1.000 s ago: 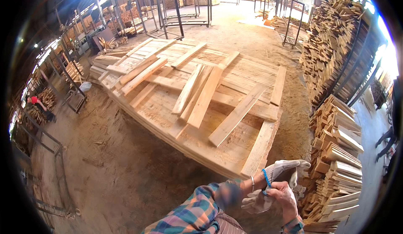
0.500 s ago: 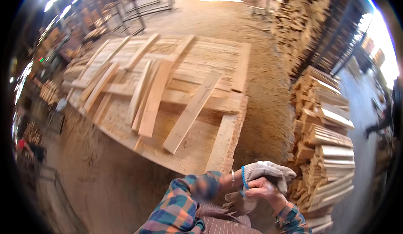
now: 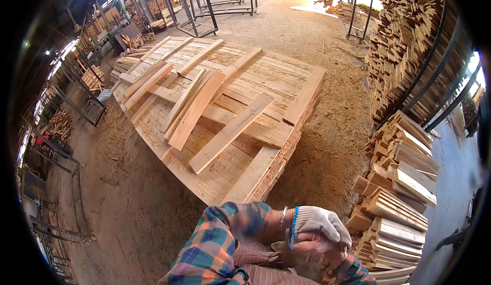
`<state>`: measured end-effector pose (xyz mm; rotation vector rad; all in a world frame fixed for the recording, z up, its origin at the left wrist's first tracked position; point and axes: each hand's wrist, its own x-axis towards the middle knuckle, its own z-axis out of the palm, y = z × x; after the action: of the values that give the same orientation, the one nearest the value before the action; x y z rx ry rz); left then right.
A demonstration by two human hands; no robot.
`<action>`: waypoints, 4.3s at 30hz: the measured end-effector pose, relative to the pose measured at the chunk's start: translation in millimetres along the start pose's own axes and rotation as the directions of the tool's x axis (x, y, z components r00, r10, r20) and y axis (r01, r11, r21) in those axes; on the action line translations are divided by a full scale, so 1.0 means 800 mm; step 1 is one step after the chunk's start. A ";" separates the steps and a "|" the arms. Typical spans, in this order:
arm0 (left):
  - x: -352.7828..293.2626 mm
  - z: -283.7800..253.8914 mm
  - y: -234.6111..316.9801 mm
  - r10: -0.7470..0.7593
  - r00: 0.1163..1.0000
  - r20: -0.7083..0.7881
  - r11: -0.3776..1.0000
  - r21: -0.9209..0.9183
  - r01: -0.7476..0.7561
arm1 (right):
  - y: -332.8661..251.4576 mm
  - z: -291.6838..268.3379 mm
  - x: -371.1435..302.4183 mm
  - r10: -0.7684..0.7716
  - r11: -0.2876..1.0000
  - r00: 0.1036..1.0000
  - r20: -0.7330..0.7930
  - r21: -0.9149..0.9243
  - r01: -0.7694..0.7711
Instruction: The person picks up wooden planks from a pile and stacks them onto a wooden pallet. The person handles the planks one by one, placing them in a neat stack on the pallet.
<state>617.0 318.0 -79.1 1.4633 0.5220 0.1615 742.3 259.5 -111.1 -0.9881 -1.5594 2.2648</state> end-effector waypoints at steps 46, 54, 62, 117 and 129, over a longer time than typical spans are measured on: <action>0.399 -0.411 -0.105 0.025 0.598 -0.801 0.913 0.262 0.312 | -0.012 -0.525 0.243 -0.402 0.914 0.438 -0.804 -0.322 0.247; 0.522 -0.479 -0.053 0.392 0.659 -0.641 0.641 0.705 0.304 | -0.018 -0.665 0.240 -0.263 0.795 0.601 -0.755 -0.523 -0.308; 0.640 -0.593 -0.016 0.506 0.762 -0.405 0.417 0.888 0.196 | -0.095 -0.861 0.286 0.073 0.846 0.634 -0.770 0.385 0.370; 0.420 -1.492 -0.011 0.294 -0.443 -0.847 0.876 0.054 0.479 | -0.631 -1.089 1.286 0.028 0.900 0.814 0.580 0.341 -0.273; 0.303 -1.718 -0.006 0.314 -0.499 -0.808 0.737 -0.123 0.664 | -0.775 -1.049 1.552 -0.017 0.985 0.578 0.816 0.114 -0.132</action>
<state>237.4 1658.1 -168.4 1.2097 2.8397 1.2004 226.6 1792.2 -234.4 0.1642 -1.5457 3.0582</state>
